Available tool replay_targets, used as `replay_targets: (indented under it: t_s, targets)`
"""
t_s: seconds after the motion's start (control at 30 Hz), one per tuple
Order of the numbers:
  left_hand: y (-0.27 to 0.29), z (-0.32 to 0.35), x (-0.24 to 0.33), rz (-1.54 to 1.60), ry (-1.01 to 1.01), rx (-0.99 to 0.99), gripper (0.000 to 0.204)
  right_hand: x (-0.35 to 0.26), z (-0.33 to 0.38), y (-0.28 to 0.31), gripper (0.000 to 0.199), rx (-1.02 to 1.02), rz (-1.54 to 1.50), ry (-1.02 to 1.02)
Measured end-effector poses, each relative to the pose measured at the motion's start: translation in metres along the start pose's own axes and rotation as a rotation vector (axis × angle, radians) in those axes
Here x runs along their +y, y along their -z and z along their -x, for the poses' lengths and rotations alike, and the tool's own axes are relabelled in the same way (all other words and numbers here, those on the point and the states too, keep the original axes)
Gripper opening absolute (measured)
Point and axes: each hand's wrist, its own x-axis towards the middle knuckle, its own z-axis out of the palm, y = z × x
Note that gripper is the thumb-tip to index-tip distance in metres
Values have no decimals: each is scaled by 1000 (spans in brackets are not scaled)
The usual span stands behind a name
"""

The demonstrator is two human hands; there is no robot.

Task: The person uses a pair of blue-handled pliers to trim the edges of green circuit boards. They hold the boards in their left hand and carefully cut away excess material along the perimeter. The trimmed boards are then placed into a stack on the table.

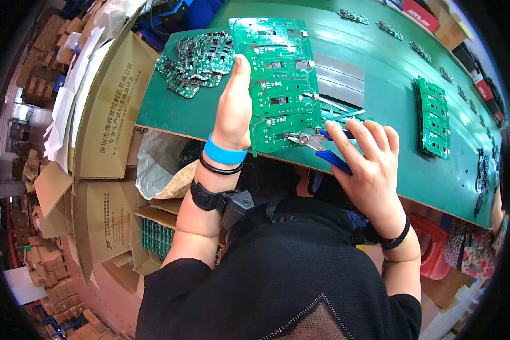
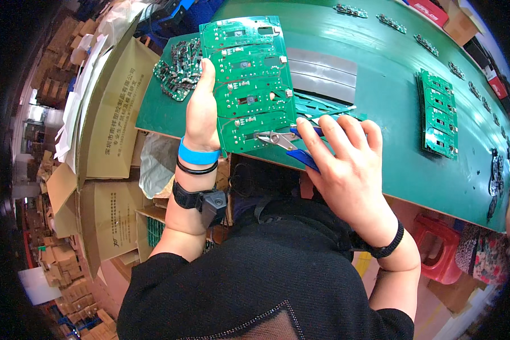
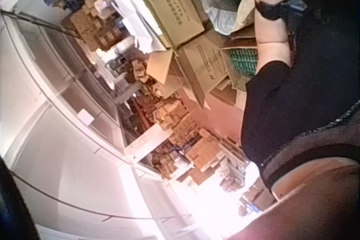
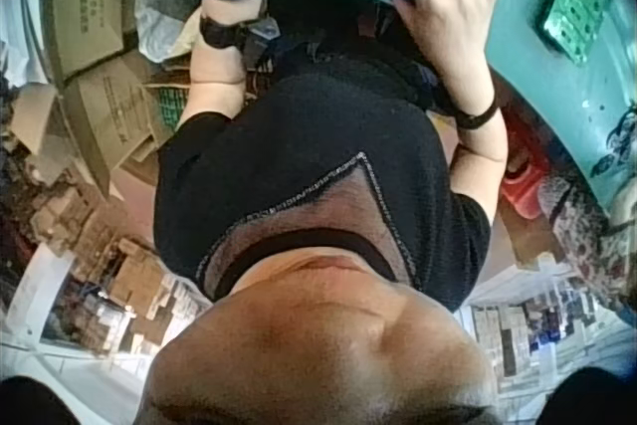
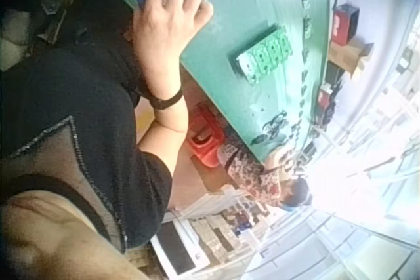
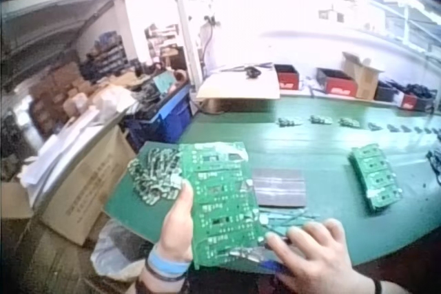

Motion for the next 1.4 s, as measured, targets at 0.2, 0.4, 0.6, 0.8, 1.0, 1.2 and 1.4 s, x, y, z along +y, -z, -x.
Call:
replay_targets:
  t_s: [0.2,0.4,0.6,0.8,1.0,1.2,1.4]
  targets:
    - [1,1,1,-9,-32,-5,57,4,2,-9,61,26,-57,6]
    - [11,3,2,44,2,-38,67,11,2,-10,56,149,-98,-70]
    - [27,15,-9,484,172,-198,72,35,3,-17,53,208,-126,-235]
    - [24,21,-34,540,153,-230,68,38,-1,-31,54,180,-72,-261]
    - [7,17,-37,529,140,-178,66,39,4,-32,58,178,-71,-271]
    - [14,16,-37,550,182,-231,67,69,56,-14,58,104,-214,-483]
    - [12,12,-44,572,286,-277,73,93,98,-15,51,8,63,-470]
